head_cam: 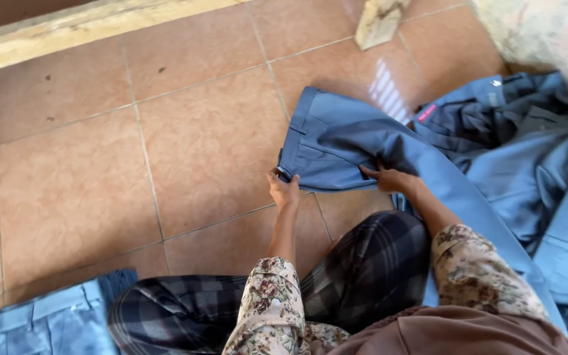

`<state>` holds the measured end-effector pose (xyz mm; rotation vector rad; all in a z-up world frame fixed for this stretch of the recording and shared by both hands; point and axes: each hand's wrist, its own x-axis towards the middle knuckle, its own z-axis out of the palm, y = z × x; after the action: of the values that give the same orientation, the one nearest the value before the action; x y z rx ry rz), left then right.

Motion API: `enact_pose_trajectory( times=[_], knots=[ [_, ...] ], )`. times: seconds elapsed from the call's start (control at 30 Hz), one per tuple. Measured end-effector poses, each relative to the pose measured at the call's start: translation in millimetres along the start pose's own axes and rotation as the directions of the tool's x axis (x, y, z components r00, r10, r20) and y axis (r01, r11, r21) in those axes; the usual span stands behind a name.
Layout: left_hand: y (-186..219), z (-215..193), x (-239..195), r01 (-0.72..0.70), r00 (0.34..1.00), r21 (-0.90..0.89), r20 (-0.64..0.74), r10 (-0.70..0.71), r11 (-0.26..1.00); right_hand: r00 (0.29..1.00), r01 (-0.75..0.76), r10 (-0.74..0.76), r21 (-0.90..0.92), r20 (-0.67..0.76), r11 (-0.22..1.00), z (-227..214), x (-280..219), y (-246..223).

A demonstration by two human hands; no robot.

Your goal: The person sits on a tiled floor and folds several pairs of blue trousers by hand. They smooth each pair, fold the legs together, and then fold the garment into a compact rectangle, stacking the finished items to the side.

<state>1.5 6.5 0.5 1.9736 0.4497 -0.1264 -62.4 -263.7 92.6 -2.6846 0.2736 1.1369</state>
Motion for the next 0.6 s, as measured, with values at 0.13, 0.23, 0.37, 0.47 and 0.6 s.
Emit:
enact_pose_trajectory(
  times=[0.13,0.23,0.37,0.47,0.6],
  knots=[
    [-11,-21,25,-0.042,0.998,-0.019,-0.047,0.041,0.999,0.912,0.111,0.087,-0.446,0.4,0.888,-113,-74,-128],
    [-2,-53,46,-0.068,0.993,-0.022,-0.103,0.066,0.997,0.977,0.041,-0.048,0.037,0.209,0.998,-81,-58,-133],
    [-14,-99,81,-0.064,0.963,-0.037,-0.265,0.052,0.997,0.998,0.053,-0.058,-0.146,-0.031,0.988,41,199,-96],
    [-39,-141,107,-0.064,0.92,-0.086,-0.39,0.026,0.994,0.959,0.13,-0.143,-0.066,-0.246,0.989,60,188,-156],
    [-99,-201,131,-0.073,0.859,-0.194,-0.51,-0.037,0.978,0.9,0.223,-0.255,-0.127,-0.354,0.966,74,125,-238]
  ],
)
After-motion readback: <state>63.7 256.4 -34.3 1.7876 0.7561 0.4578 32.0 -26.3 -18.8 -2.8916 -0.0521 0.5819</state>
